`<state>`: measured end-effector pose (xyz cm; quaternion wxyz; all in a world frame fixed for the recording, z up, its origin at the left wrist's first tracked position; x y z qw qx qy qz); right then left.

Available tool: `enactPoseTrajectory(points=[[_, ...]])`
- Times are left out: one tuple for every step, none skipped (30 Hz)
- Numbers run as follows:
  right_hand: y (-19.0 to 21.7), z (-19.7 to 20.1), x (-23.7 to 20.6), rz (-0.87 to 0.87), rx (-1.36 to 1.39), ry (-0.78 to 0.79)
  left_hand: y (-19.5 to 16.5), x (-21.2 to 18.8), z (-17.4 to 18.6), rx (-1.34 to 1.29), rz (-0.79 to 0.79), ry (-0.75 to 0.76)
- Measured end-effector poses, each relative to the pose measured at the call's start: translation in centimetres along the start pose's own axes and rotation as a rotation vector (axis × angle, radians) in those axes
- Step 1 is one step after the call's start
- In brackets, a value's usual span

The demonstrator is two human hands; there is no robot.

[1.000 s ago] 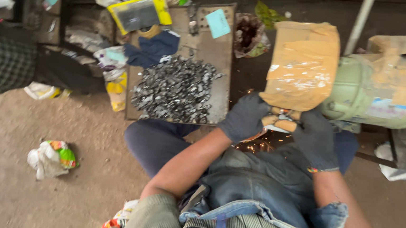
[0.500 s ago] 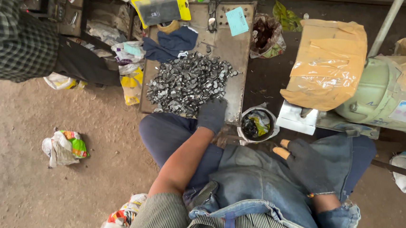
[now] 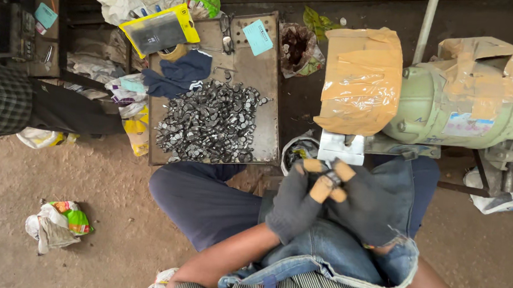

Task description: The person sits on the floor holding small metal blade pieces with gloved hands and grinds their edges against a bench grinder, producing sparks, then places the ground pieces onto a tray with a growing pile of finished pieces, repeating the cycle.

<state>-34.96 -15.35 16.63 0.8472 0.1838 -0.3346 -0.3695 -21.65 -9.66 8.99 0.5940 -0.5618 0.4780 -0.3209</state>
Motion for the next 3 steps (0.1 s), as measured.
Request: enactPoseTrajectory(points=[[0.2,0.7,0.4,0.094,-0.057,-0.047,-1.0,0.0,-0.1,0.026,-0.152,0.021],[0.4,1.3,0.6,0.184,-0.114,-0.095,-1.9,-0.1,-0.1,0.054,-0.303,0.046],[0.2,1.6,0.7,0.136,-0.087,-0.097,-2.1,0.2,-0.2,0.172,-0.315,0.054]])
Point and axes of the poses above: each hand's wrist, its own x-axis towards the middle knuckle, its own z-axis out of the back of the hand, y = z × x, the point moved 4 cm from there along x, towards the middle knuckle, and after that the axes turned 9 degrees about -y, right-handed, at the moved point
